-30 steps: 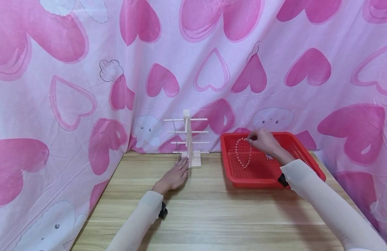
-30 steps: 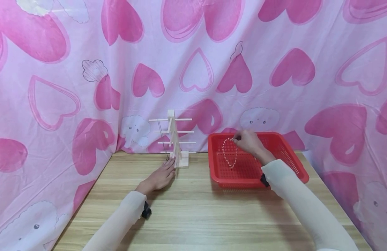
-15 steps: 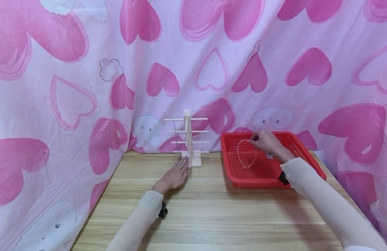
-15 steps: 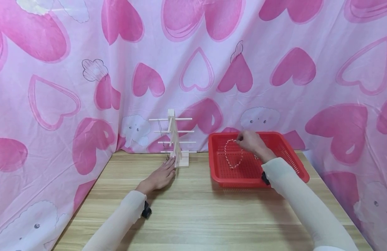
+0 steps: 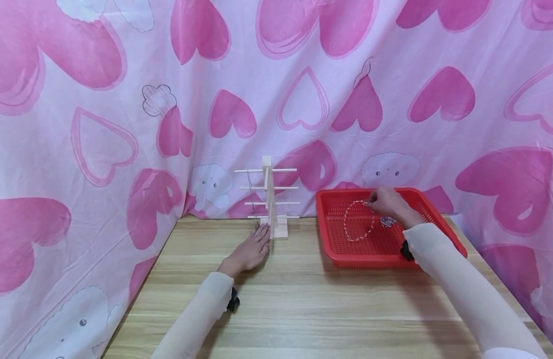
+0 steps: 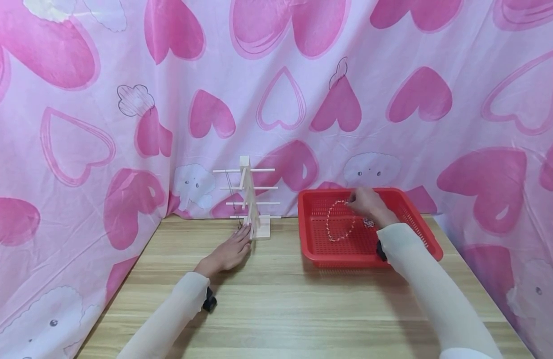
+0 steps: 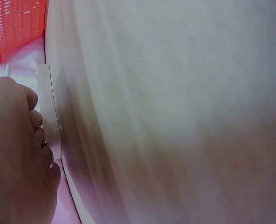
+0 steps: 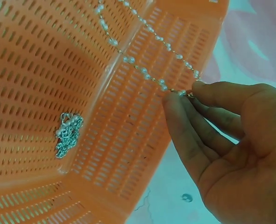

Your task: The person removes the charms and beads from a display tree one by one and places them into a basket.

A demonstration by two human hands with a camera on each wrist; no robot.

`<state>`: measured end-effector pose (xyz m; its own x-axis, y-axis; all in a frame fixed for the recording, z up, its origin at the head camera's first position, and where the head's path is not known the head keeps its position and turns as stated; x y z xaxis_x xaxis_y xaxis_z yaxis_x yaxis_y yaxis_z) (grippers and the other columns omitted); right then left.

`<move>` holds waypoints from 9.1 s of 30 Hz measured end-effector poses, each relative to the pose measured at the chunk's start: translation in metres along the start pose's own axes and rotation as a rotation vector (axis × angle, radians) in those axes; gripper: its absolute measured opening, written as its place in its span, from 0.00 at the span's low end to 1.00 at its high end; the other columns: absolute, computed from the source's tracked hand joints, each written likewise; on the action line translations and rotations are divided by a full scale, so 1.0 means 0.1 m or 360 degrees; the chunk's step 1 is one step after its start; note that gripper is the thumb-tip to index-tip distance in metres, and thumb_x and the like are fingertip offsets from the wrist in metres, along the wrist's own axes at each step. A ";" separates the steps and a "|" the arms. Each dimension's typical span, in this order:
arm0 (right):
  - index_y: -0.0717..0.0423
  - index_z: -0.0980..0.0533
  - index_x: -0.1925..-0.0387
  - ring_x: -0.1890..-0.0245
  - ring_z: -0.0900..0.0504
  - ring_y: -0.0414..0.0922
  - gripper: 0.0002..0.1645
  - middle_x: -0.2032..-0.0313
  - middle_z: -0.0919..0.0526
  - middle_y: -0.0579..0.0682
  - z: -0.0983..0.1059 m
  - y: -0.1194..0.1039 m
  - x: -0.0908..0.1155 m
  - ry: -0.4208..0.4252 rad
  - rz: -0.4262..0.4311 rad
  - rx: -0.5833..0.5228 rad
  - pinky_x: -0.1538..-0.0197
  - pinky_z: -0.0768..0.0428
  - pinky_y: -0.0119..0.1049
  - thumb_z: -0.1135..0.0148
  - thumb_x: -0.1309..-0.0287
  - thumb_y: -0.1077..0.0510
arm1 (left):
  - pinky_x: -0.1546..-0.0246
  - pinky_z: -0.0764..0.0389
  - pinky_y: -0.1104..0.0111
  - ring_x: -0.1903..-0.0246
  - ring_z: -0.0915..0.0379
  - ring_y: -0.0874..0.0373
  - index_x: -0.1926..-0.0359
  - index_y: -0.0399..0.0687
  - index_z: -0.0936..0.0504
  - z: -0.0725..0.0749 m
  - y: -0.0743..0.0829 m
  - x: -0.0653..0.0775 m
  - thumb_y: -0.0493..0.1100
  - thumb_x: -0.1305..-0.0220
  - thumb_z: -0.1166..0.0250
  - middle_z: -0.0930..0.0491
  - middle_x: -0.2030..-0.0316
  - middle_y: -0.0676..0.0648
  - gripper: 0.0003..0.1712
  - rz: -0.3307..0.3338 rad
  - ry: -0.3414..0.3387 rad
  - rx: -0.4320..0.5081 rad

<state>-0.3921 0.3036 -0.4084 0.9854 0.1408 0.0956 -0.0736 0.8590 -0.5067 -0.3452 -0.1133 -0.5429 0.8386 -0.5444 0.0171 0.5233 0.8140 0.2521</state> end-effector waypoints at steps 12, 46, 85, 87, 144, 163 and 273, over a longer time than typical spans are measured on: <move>0.66 0.15 0.57 0.65 0.15 0.53 0.10 0.66 0.14 0.61 0.00 0.14 -0.09 -0.0107 -0.0072 0.0003 0.63 0.13 0.41 0.40 0.29 0.63 | 0.14 0.50 0.49 0.14 0.62 0.42 0.15 0.37 0.51 0.00 0.01 0.00 0.49 0.13 0.63 0.56 0.14 0.39 0.35 0.0022 -0.0016 0.0003; 0.66 0.15 0.55 0.64 0.13 0.57 0.09 0.62 0.13 0.62 -0.01 0.19 -0.06 -0.0124 -0.0101 -0.0003 0.56 0.07 0.48 0.34 0.35 0.67 | 0.14 0.50 0.49 0.14 0.61 0.42 0.15 0.36 0.51 -0.03 -0.01 -0.02 0.49 0.14 0.63 0.56 0.14 0.39 0.36 0.0016 -0.0002 -0.0034; 0.55 0.12 0.53 0.65 0.17 0.46 0.09 0.63 0.11 0.50 -0.71 -1.53 0.15 0.0236 0.0534 -0.0020 0.56 0.11 0.40 0.31 0.32 0.59 | 0.14 0.51 0.47 0.14 0.61 0.39 0.16 0.34 0.51 0.01 0.00 0.00 0.47 0.14 0.62 0.57 0.14 0.36 0.35 -0.0008 0.0005 0.0036; 0.56 0.12 0.52 0.62 0.14 0.46 0.10 0.61 0.09 0.51 -0.80 -1.62 0.18 0.0236 0.0560 -0.0063 0.54 0.09 0.42 0.31 0.31 0.59 | 0.14 0.51 0.47 0.14 0.62 0.39 0.16 0.34 0.52 0.01 -0.01 -0.01 0.47 0.14 0.63 0.57 0.14 0.36 0.35 -0.0009 0.0001 0.0035; 0.67 0.47 0.17 0.14 0.52 0.59 0.45 0.15 0.49 0.63 -2.44 -1.76 0.08 -0.0274 0.0650 0.0397 0.13 0.46 0.50 0.43 0.22 0.52 | 0.15 0.48 0.47 0.14 0.58 0.41 0.17 0.34 0.48 0.02 -0.06 -0.05 0.47 0.14 0.61 0.53 0.15 0.36 0.35 -0.0014 0.0017 0.0063; 0.67 0.49 0.17 0.13 0.54 0.58 0.44 0.15 0.51 0.63 -2.43 -1.77 0.10 -0.0307 0.0626 0.0386 0.12 0.48 0.50 0.46 0.20 0.49 | 0.71 0.16 0.66 0.74 0.22 0.58 0.54 0.34 0.12 1.04 0.00 -0.16 0.34 0.26 0.37 0.14 0.70 0.44 0.09 -0.0033 0.0824 0.0389; 0.68 0.48 0.17 0.14 0.53 0.61 0.41 0.16 0.49 0.65 -2.42 -1.79 0.09 -0.0329 0.0635 0.0334 0.13 0.46 0.54 0.48 0.19 0.53 | 0.67 0.17 0.57 0.72 0.16 0.40 0.67 0.33 0.14 2.27 -0.29 0.26 0.36 0.30 0.36 0.13 0.73 0.34 0.10 0.0254 0.1735 0.0525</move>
<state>-0.3333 0.0315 -0.5242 0.8248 0.5550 0.1081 -0.4888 0.7959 -0.3572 -0.3728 -0.1974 -0.3301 0.6609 0.1559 -0.7341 0.4691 0.6777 0.5663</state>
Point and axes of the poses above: each hand's wrist, its own x-axis away from the middle knuckle, its own z-axis out of the back of the hand, y = z × x, the point moved 5 cm from there along -x, towards the middle knuckle
